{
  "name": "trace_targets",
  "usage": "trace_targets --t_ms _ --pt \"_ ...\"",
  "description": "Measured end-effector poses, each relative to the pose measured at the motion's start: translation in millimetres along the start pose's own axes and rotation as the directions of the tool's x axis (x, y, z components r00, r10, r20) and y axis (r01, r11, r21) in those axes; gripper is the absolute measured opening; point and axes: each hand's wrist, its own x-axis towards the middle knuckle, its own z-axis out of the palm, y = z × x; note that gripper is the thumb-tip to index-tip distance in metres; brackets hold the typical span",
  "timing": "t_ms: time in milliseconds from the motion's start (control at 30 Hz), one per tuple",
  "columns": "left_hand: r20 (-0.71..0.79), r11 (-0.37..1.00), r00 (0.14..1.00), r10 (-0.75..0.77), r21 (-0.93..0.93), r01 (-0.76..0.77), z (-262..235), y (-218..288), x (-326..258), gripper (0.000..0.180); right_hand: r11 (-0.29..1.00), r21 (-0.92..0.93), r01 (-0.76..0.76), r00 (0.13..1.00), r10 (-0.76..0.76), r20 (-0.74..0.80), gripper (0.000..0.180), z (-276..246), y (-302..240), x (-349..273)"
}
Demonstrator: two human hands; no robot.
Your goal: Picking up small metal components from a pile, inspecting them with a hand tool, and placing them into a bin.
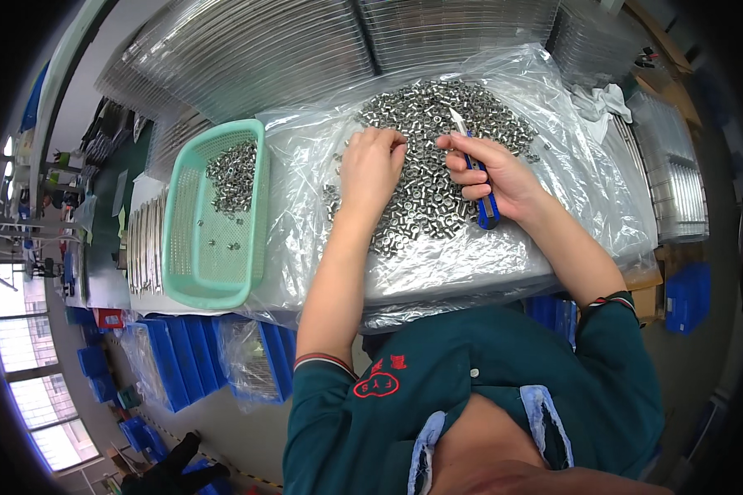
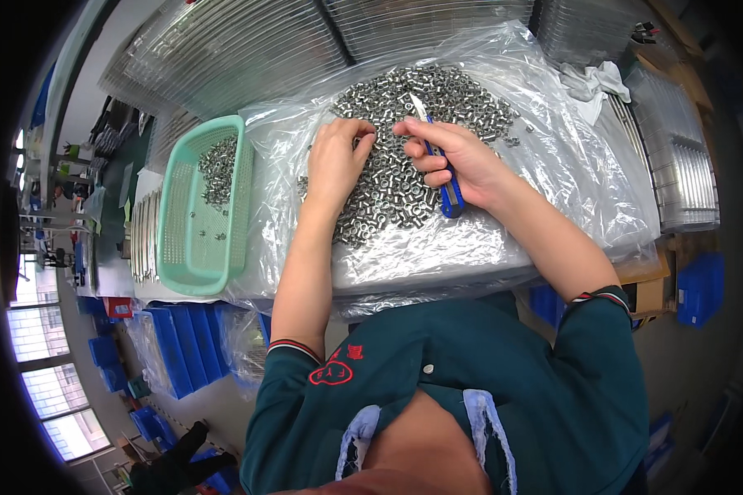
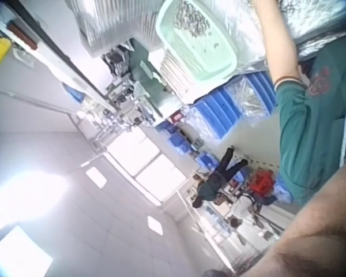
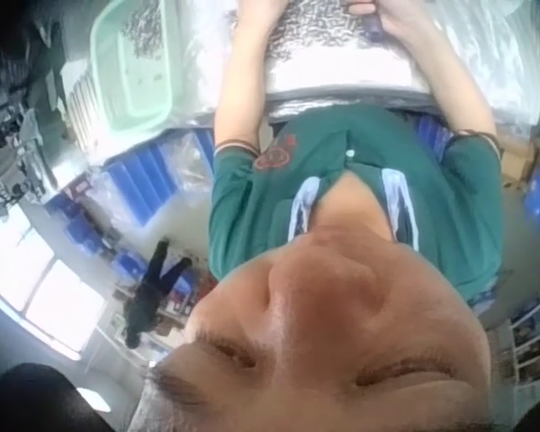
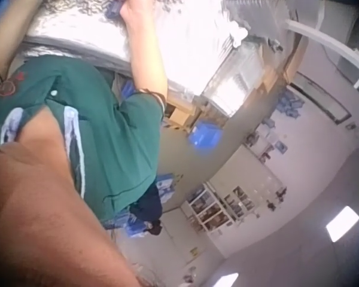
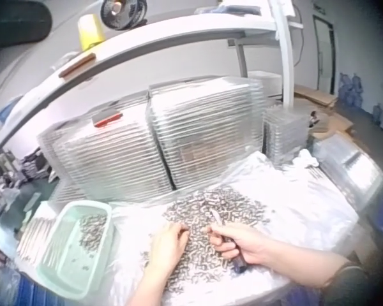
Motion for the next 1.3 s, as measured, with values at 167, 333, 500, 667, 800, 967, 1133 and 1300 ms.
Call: trace_targets --t_ms 167,333,500,667,800,967,1133,1300 --pt "-0.225 0.919 0.954 0.196 -0.296 -0.259 -10 23 3 0.011 0.995 -0.091 -0.037 0.996 0.030 -0.079 0.018 1 0 0" --pt "-0.196 0.883 0.959 0.203 -0.387 -0.266 -6 32 -3 0.014 0.993 -0.082 -0.080 0.995 0.075 -0.069 0.013 -1 1 0" --pt "-0.114 0.849 0.985 0.130 -0.500 -0.170 -5 31 -4 0.017 0.994 -0.086 -0.066 0.997 0.062 -0.050 0.014 -2 1 0" --pt "-0.154 0.868 0.968 0.201 -0.429 -0.248 -5 29 -3 0.018 0.991 -0.127 -0.044 0.997 0.035 -0.068 0.015 -1 1 0" --pt "-0.157 0.884 0.968 0.196 -0.399 -0.244 -2 33 -5 0.018 0.982 -0.189 -0.018 0.997 0.004 -0.075 0.016 1 3 1" --pt "-0.223 0.823 0.975 -0.005 -0.554 -0.123 -9 33 -8 0.007 0.999 -0.015 -0.050 0.999 0.050 -0.006 0.031 -6 1 2" --pt "-0.267 0.868 0.958 -0.102 -0.494 -0.046 -15 26 -10 0.009 0.997 -0.007 -0.078 0.997 0.078 0.003 0.032 -3 -1 1" --pt "-0.243 0.841 0.967 0.078 -0.505 -0.195 -5 33 -5 0.015 0.998 -0.012 -0.069 0.998 0.069 -0.010 0.025 -3 0 1"
